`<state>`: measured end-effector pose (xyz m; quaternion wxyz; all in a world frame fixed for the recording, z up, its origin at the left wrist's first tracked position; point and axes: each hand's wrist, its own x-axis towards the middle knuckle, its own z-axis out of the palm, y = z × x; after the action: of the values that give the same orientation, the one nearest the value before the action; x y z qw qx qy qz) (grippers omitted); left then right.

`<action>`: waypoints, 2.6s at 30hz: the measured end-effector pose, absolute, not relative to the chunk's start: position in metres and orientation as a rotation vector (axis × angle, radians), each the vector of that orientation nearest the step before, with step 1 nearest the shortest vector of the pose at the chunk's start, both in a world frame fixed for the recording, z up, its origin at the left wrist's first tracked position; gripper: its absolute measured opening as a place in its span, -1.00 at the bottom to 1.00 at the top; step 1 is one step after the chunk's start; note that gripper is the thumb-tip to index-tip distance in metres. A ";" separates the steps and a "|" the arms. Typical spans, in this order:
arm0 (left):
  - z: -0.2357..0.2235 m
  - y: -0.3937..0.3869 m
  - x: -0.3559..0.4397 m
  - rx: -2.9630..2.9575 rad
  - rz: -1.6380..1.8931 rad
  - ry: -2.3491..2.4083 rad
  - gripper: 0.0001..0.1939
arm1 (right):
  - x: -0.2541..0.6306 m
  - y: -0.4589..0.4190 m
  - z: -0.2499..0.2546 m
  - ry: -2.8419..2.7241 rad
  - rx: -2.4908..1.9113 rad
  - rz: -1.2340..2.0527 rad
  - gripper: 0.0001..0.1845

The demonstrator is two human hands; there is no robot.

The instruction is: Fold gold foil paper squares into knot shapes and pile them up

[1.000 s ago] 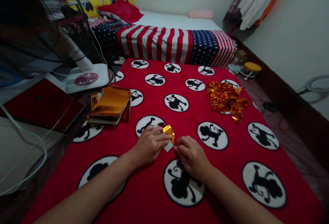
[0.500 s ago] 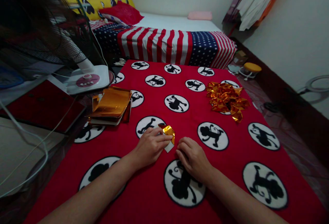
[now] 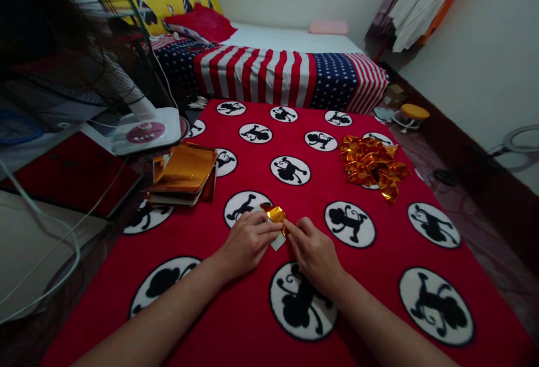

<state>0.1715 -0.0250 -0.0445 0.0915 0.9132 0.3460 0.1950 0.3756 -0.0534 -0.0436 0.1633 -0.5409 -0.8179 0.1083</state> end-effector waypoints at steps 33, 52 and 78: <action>-0.040 -0.020 0.149 2.645 0.615 1.112 -0.63 | 0.381 -0.037 -0.049 -2.256 -1.311 0.306 -0.78; -0.040 -0.020 0.164 2.664 0.741 0.814 -0.86 | 0.386 -0.046 -0.029 -2.272 -1.218 0.608 -0.57; -0.051 -0.029 0.181 2.303 0.927 1.178 -0.88 | 0.388 -0.041 -0.043 -2.054 -1.247 0.719 -0.65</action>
<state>0.1810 -0.0291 -0.0512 0.1955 0.8219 0.4203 0.3310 0.3880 -0.0407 -0.0427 0.3113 -0.4723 -0.7783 0.2725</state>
